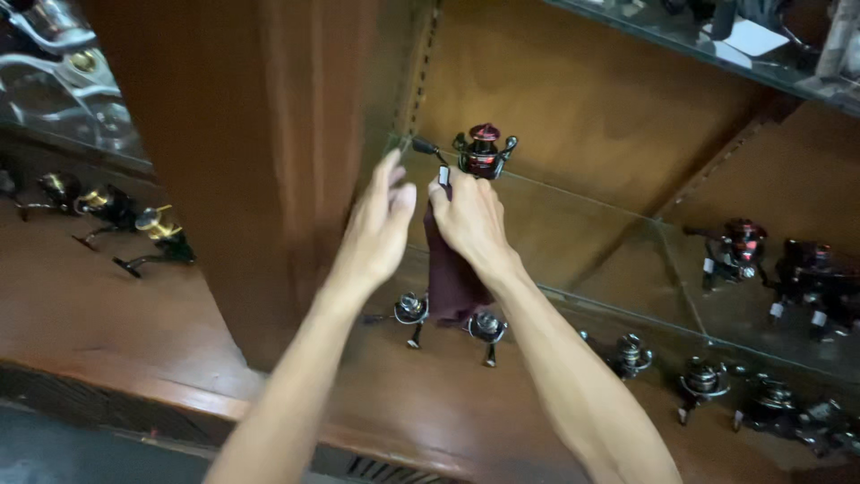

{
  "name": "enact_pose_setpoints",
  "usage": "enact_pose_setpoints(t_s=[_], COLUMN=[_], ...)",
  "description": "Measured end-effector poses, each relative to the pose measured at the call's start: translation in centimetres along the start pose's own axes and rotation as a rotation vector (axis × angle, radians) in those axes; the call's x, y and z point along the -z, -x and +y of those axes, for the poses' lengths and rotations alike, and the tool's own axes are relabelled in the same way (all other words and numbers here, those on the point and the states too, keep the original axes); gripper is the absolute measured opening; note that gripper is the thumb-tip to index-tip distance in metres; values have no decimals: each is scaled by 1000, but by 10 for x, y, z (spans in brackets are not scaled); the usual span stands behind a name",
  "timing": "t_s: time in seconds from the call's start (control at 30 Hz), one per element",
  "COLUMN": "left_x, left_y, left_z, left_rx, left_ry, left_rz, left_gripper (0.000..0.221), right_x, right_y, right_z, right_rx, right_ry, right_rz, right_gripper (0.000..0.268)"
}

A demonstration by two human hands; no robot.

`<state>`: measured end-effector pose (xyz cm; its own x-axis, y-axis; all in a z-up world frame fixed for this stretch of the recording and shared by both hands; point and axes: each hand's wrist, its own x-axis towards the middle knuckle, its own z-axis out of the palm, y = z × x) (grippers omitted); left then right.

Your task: The person removes fishing reels from a glass shelf, wipes the shelf surface with a cloth, and then cleans individual reels by hand using the same cloth.

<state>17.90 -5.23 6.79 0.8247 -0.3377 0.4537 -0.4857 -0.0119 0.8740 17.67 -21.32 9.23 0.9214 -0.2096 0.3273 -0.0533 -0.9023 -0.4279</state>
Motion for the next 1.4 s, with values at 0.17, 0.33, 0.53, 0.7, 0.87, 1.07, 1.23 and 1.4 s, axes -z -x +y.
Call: enact_pose_setpoints(t_s=[0.17,0.33,0.53,0.7,0.87,1.07,1.23,1.4], left_x=[-3,2,2,-4,-40,-107,-185,-279], left_y=[35,67,83,102,111,100,68,2], left_z=[-9,-26,-40,-27,-41,-29,18,63], left_rx=[-129,-125,-98,-46,94,111,-224,-144], left_ry=[-38,-91,-49,3,4,122,-128,-127], left_rz=[80,97,143,163,-247,-623,-926,-792], left_gripper=[54,48,44,51,95,33,33,24], right_x=[-41,-68,-17,10,27,40,42,73], right_y=[-42,-62,-22,43,132,215,282,303], right_z=[2,12,-30,-7,40,121,196,224], right_rx=[-63,-26,-88,-3,188,-273,-413,-405], right_ry=[148,230,57,-338,-824,-992,-1613,-1948], right_rz=[-35,-90,-254,-70,-100,24,-146,57], right_gripper=[37,43,75,47,21,46,49,51])
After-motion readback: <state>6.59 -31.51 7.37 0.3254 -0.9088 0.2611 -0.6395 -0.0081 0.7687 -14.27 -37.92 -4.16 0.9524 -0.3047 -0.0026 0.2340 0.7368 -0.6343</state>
